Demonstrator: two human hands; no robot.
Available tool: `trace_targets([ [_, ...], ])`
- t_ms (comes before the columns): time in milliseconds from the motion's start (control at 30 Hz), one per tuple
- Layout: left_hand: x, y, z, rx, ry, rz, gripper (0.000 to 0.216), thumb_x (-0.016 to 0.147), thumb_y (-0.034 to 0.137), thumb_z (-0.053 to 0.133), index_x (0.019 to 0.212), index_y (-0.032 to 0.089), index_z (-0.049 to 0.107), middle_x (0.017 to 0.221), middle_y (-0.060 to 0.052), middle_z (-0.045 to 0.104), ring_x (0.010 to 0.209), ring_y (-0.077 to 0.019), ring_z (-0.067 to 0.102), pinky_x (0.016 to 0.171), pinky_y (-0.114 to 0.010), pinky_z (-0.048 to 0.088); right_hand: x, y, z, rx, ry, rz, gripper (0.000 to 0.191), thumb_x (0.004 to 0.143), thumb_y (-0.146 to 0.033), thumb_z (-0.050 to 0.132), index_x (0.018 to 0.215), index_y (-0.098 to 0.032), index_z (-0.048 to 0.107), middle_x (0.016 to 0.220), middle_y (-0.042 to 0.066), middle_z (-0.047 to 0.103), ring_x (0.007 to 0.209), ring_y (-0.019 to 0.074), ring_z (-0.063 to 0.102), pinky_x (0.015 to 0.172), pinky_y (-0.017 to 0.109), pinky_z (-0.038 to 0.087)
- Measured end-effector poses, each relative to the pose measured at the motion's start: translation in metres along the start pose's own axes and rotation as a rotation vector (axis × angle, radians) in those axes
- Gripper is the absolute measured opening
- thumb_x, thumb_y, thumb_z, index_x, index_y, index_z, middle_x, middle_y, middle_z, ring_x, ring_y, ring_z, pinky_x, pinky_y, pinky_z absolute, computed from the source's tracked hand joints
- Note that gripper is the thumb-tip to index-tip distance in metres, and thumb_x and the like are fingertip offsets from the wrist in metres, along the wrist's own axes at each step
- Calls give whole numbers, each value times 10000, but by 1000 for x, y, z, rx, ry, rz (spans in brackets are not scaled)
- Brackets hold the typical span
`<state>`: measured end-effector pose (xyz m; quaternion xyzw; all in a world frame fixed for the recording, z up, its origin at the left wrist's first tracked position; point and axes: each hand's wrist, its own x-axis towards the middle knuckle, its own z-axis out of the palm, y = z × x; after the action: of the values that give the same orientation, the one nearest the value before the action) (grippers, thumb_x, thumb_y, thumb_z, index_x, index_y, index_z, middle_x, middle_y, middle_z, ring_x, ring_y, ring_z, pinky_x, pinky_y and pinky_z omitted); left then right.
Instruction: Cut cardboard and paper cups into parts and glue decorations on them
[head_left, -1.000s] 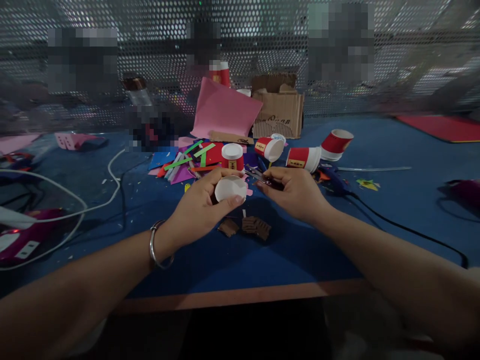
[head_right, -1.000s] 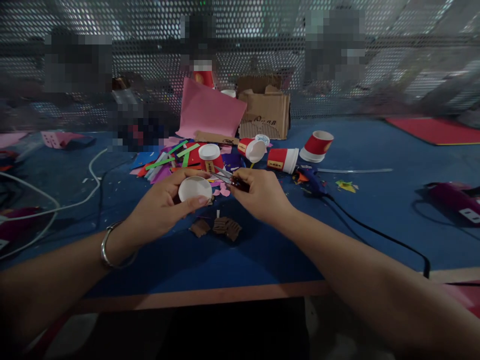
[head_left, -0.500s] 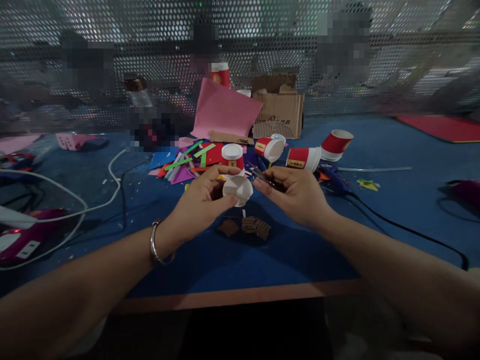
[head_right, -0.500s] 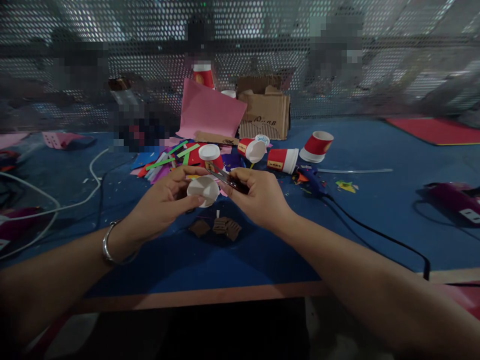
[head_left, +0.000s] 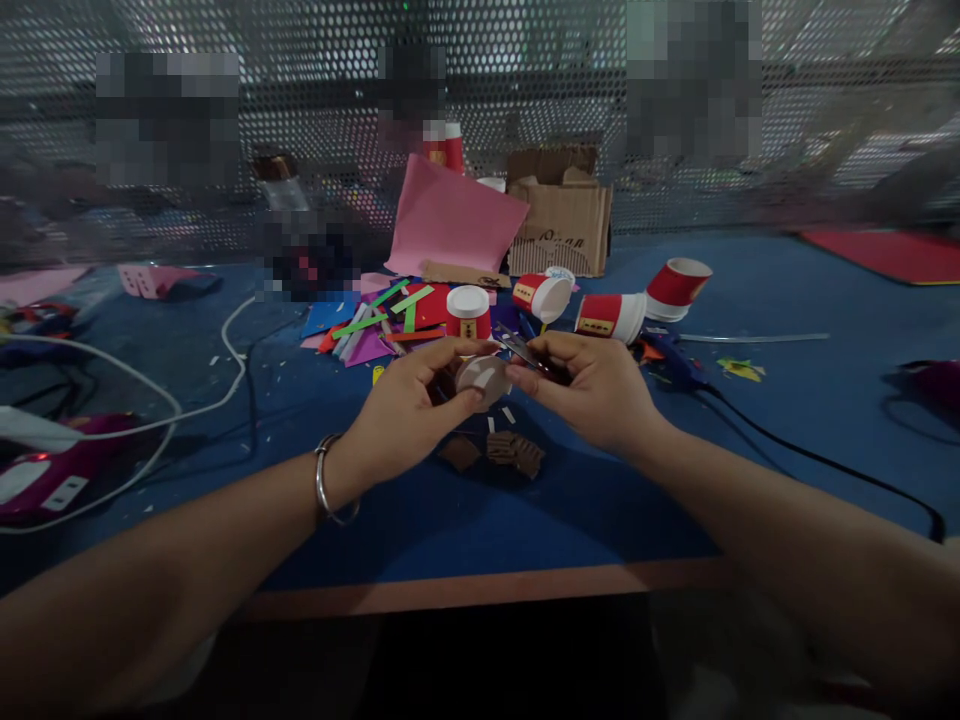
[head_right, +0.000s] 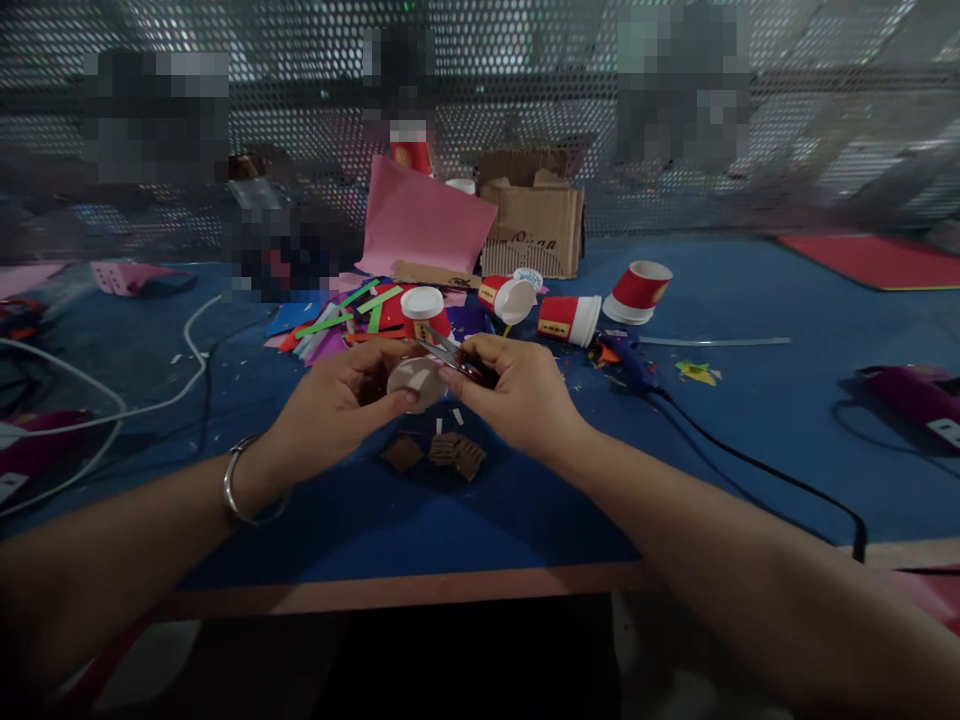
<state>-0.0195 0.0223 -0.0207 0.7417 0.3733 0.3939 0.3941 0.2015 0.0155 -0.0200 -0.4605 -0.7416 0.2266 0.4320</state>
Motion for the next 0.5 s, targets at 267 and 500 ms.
trace_targets([
  [267,-8,15,15,-507,-84,-368,364,960,405,724,1266,246,604,1068,-39,707,845,-162,723,656,-263,585,-1,0,-3,-30,83,-72,183,873,-328,690,768,-185,643,660,-19,570,616,117,481,576,278,362],
  [500,-3,16,18,-777,-161,-600,187,951,368,703,997,192,663,908,-65,735,704,-158,695,612,-273,558,-5,-1,1,-33,16,-111,211,892,-352,692,773,-186,638,686,-14,591,617,112,487,585,275,380],
])
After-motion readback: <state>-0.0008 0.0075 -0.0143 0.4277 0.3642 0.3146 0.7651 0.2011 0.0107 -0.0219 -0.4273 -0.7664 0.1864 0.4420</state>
